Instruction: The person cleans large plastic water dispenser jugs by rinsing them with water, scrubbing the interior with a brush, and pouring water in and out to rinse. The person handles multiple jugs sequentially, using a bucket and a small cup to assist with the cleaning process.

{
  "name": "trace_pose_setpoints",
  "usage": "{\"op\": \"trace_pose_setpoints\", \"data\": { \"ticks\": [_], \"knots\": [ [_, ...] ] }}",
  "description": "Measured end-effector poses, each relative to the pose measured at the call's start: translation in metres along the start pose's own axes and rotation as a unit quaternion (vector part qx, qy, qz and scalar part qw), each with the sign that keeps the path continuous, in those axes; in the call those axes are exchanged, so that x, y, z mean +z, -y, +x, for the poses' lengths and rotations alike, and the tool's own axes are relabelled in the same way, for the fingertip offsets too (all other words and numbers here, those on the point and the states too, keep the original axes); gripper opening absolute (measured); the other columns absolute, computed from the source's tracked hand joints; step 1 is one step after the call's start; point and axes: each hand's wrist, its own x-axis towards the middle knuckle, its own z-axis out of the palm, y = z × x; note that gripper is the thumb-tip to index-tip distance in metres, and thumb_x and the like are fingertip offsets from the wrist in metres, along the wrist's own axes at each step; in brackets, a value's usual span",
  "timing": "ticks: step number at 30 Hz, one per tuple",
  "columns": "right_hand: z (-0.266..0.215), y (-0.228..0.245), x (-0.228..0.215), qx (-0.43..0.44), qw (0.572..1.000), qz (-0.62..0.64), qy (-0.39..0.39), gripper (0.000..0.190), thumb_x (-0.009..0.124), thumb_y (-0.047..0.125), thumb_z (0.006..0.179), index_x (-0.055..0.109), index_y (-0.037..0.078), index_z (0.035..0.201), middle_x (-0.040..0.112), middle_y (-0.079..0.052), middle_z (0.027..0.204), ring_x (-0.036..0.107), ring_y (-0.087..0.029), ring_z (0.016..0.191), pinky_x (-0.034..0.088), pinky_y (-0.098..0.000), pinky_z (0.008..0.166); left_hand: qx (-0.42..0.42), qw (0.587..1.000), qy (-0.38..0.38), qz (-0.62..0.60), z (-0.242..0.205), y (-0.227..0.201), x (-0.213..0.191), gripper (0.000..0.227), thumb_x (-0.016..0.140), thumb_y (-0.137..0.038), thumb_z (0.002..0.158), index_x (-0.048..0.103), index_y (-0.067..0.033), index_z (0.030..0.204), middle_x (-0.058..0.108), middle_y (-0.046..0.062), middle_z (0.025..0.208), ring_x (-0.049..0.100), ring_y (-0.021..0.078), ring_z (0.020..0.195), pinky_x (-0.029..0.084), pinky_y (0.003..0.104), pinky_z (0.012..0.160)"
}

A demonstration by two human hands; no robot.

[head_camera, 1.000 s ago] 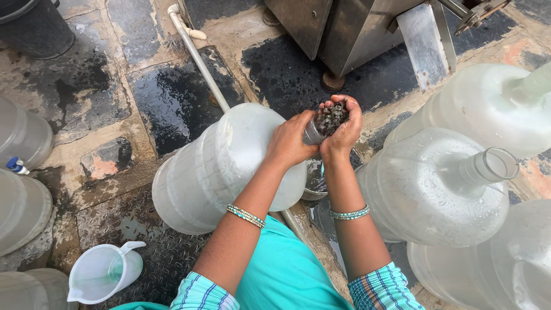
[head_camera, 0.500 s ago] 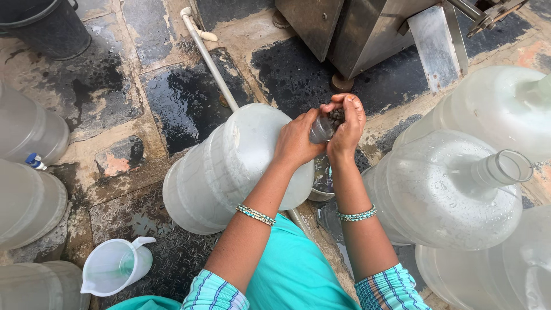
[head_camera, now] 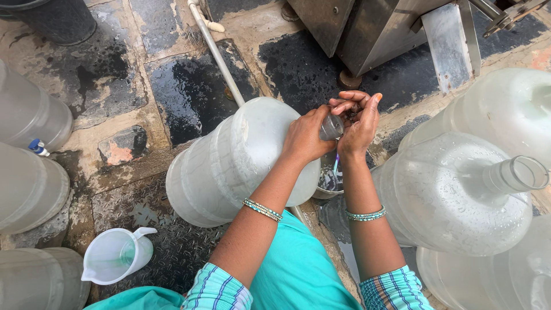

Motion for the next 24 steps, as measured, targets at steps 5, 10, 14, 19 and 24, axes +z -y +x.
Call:
{"op": "trace_pose_setpoints", "data": {
  "ticks": [5, 10, 14, 19, 24],
  "knots": [
    [0.017, -0.024, -0.028, 0.062, 0.993, 0.065, -0.073, 0.051, 0.038, 0.047, 0.110, 0.063, 0.005, 0.095, 0.064, -0.007, 0.072, 0.065, -0.020, 0.069, 0.050, -0.0279, 0.055, -0.006, 1.000, 0.012, -0.007, -0.001, -0.004, -0.005, 0.074, 0.087, -0.018, 0.061, 0.055, -0.0158, 0.128, 0.071, 0.011, 0.111, 0.071, 0.0321, 0.101, 0.056, 0.044, 0.086],
    [0.046, -0.079, -0.108, 0.230, 0.920, 0.294, -0.120, 0.045, 0.045, 0.046, 0.110, 0.058, 0.011, 0.084, 0.050, -0.001, 0.062, 0.049, -0.013, 0.052, 0.035, -0.0248, 0.042, 0.012, 0.999, -0.003, -0.034, -0.004, -0.003, -0.013, 0.066, 0.085, -0.018, 0.062, 0.057, -0.0180, 0.122, 0.072, 0.008, 0.112, 0.072, 0.0303, 0.101, 0.057, 0.042, 0.086],
    [0.006, -0.179, -0.153, 0.157, 0.961, -0.224, -0.038, 0.051, 0.046, 0.047, 0.112, 0.062, 0.007, 0.085, 0.059, -0.004, 0.064, 0.054, -0.016, 0.054, 0.042, -0.0310, 0.049, 0.031, 0.997, -0.026, -0.069, -0.007, 0.007, -0.030, 0.064, 0.085, -0.019, 0.063, 0.057, -0.0177, 0.121, 0.072, 0.007, 0.116, 0.071, 0.0328, 0.104, 0.056, 0.043, 0.086],
    [-0.067, -0.253, -0.195, 0.012, 0.616, -0.701, 0.359, 0.053, 0.061, 0.034, 0.085, 0.061, 0.006, 0.130, 0.057, -0.019, 0.137, 0.054, -0.039, 0.127, 0.044, -0.0468, 0.107, 0.047, 0.993, -0.038, -0.105, -0.023, 0.019, -0.057, 0.063, 0.084, -0.020, 0.066, 0.057, -0.0178, 0.124, 0.072, 0.007, 0.117, 0.070, 0.0335, 0.106, 0.056, 0.041, 0.088],
    [-0.071, -0.282, -0.194, 0.080, 0.535, -0.731, 0.416, 0.075, 0.060, 0.040, 0.094, 0.033, 0.005, 0.155, 0.023, -0.021, 0.159, 0.025, -0.045, 0.147, 0.022, -0.0569, 0.111, 0.063, 0.990, -0.044, -0.122, -0.037, 0.023, -0.081, 0.064, 0.085, -0.020, 0.067, 0.058, -0.0178, 0.124, 0.074, 0.005, 0.117, 0.071, 0.0306, 0.107, 0.056, 0.039, 0.089]
  ]
}}
